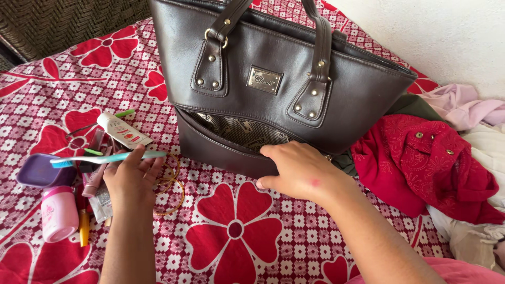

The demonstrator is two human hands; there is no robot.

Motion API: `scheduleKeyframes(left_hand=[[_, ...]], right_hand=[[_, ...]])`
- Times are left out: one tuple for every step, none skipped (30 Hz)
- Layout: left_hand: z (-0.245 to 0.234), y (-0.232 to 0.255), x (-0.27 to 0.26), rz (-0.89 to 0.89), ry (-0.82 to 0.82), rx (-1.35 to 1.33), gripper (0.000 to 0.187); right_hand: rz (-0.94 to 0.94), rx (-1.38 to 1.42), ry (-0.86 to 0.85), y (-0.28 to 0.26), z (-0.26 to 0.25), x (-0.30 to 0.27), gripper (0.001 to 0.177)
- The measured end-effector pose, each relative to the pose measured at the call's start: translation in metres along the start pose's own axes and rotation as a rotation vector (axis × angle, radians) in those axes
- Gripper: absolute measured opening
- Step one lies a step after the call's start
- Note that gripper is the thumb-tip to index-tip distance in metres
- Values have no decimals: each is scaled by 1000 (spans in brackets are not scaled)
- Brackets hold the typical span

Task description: The person packs a brown handbag with daily essentials including a wallet, coins, a toothbrush, and small toiletries. They open and close the bag's zippers, place items into the main compartment and side pocket, then set the bag aside.

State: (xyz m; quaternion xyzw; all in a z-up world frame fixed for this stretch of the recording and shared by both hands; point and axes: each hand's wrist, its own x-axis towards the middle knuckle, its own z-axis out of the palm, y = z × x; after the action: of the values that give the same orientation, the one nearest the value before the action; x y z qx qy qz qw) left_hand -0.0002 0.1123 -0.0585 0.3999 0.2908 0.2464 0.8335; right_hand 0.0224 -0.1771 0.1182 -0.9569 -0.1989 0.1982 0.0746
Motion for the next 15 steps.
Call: scheduleKeyframes(left_hand=[[1,-3,1,11,-14,-14,35],[2,-5,2,22,-28,-28,35],[5,-6,3,33,-41,-43,36],[9,-8,2,51,-5,-40,43],[15,-9,1,69,31,-38,51],[21,-9,-3,88,67,-35,59],[27,-9,-8,233,43,99,76],[36,-8,-14,379,19,234,93],[44,-6,-21,526,-4,369,110],[51,-5,-32,663,-43,603,110],[58,-5,-46,798,-85,839,110],[66,-4,-59,887,-248,905,98],[74,-3,-71,972,-414,968,87],[81,-3,-83,1061,-534,1018,71],[88,-2,-93,1148,-657,1065,56]], right_hand=[[-9,0,6,1,1,0,71],[-19,-1,12,2,1,1,70],[-28,-1,18,3,2,1,69],[-38,5,24,4,3,2,71],[-47,12,31,5,4,3,73],[-58,19,37,5,4,3,74],[-45,9,22,4,5,4,69],[-32,0,7,3,5,4,65],[-19,-10,-8,2,6,5,61],[-16,-21,-19,2,7,6,57],[-12,-33,-30,1,7,6,53],[-9,-45,-41,1,8,6,51],[-38,-39,9,1,8,7,49],[-68,-34,59,2,8,8,48],[-98,-29,109,3,8,8,46]])
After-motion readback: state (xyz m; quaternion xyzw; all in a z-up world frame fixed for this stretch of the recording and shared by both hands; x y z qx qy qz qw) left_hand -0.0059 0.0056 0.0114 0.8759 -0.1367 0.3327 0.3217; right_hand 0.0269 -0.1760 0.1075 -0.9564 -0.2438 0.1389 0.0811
